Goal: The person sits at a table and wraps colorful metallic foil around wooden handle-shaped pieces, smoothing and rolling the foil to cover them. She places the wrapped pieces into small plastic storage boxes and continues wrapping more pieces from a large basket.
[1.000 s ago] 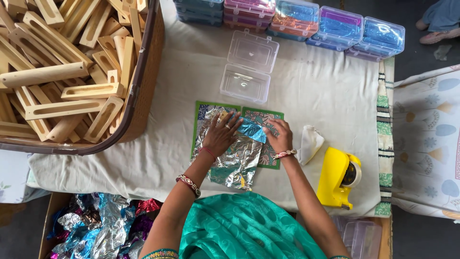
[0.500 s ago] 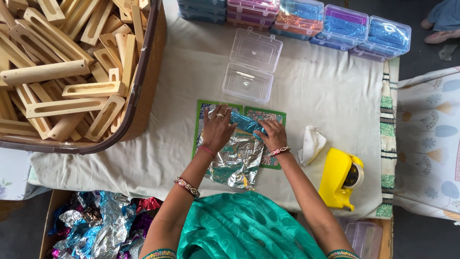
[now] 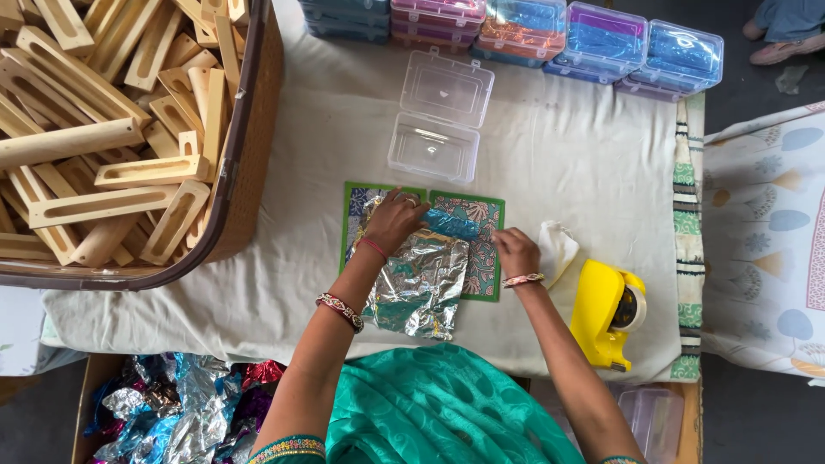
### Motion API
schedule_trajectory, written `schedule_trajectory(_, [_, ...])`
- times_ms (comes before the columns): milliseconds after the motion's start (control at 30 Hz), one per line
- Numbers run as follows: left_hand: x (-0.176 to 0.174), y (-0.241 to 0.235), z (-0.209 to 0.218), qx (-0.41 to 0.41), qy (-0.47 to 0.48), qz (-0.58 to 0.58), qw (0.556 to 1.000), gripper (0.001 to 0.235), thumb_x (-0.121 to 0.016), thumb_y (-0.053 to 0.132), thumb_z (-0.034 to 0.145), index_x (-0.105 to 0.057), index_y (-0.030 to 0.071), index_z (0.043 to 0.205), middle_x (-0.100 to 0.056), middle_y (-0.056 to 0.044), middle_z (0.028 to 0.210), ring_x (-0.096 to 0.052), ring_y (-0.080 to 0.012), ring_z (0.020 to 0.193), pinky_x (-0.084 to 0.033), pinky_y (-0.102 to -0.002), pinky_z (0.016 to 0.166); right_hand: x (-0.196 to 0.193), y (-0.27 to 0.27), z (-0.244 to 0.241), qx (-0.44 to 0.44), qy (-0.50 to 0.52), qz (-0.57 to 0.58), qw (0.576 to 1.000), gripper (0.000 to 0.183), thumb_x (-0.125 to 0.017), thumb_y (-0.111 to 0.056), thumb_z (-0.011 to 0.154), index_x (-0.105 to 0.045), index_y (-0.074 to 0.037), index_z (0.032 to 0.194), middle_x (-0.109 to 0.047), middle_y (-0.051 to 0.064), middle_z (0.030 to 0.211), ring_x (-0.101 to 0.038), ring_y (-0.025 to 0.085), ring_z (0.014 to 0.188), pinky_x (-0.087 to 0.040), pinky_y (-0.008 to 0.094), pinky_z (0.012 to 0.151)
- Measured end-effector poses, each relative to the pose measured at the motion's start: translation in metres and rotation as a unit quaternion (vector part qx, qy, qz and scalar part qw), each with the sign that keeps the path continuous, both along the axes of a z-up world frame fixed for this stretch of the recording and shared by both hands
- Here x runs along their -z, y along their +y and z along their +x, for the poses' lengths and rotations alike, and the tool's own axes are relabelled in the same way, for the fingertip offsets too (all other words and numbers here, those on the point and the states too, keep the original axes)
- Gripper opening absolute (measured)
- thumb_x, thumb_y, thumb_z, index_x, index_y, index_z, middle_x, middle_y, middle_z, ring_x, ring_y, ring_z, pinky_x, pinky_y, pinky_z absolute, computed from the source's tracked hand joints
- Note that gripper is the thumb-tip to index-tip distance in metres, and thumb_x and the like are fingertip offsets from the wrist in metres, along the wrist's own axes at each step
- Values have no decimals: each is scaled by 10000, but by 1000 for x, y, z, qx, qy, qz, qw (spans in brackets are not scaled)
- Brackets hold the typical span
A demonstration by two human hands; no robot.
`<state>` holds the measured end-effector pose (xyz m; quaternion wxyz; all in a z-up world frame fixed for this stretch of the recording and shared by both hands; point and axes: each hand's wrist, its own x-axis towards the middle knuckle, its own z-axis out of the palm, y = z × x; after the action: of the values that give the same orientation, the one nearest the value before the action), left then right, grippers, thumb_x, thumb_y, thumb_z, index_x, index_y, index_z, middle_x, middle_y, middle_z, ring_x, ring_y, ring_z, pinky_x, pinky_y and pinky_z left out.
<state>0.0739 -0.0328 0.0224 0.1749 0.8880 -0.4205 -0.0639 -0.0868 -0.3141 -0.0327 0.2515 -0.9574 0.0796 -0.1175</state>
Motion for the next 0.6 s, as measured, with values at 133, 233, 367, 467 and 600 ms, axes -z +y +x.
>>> schedule_trajectory(133, [10, 3, -1, -7, 28, -11, 1000, 433, -741, 346, 884, -663, 170, 1272, -718, -71, 1199, -629, -255, 1207, -378, -446, 1175, -48, 19, 9, 62, 15, 78, 995, 196, -751, -228, 932, -771, -148, 1110, -745, 56, 1093, -737, 217, 911, -605, 336, 748])
schedule_trajectory(233, [15, 3, 4, -10, -9, -45, 999, 426, -741, 376, 868, -664, 203, 1250, -669, -93, 1322, -567, -273, 1307, -392, -426, 1141, -68, 47, 32, -5, -45, 69, 997, 330, -791, -293, 891, -740, -118, 1165, -718, 81, 1161, -686, 254, 1052, -580, 383, 851])
schedule_trajectory(367, [14, 4, 5, -15, 13, 14, 1000, 551, -719, 443, 886, -599, 166, 1346, -613, -92, 1375, -511, -276, 1345, -358, -465, 1159, -45, 61, 53, -118, -33, -12, 992, 472, -784, -387, 860, -714, -120, 1243, -718, 64, 1211, -618, 253, 1173, -489, 448, 996])
schedule_trajectory(467, [9, 11, 7, -29, 32, 27, 999, 610, -718, 462, 878, -571, 153, 1383, -605, -73, 1377, -502, -271, 1348, -330, -487, 1165, -36, 62, 59, -132, 9, -52, 990, 471, -765, -420, 858, -721, -160, 1249, -728, 15, 1187, -621, 216, 1164, -444, 448, 987])
schedule_trajectory(600, [10, 18, 11, -28, -7, 48, 998, 592, -728, 391, 847, -577, 212, 1390, -641, -8, 1340, -513, -234, 1337, -286, -535, 1164, -34, 61, 60, -148, -13, -134, 980, 457, -734, -401, 906, -704, -148, 1285, -717, 3, 1170, -618, 194, 1132, -413, 432, 978])
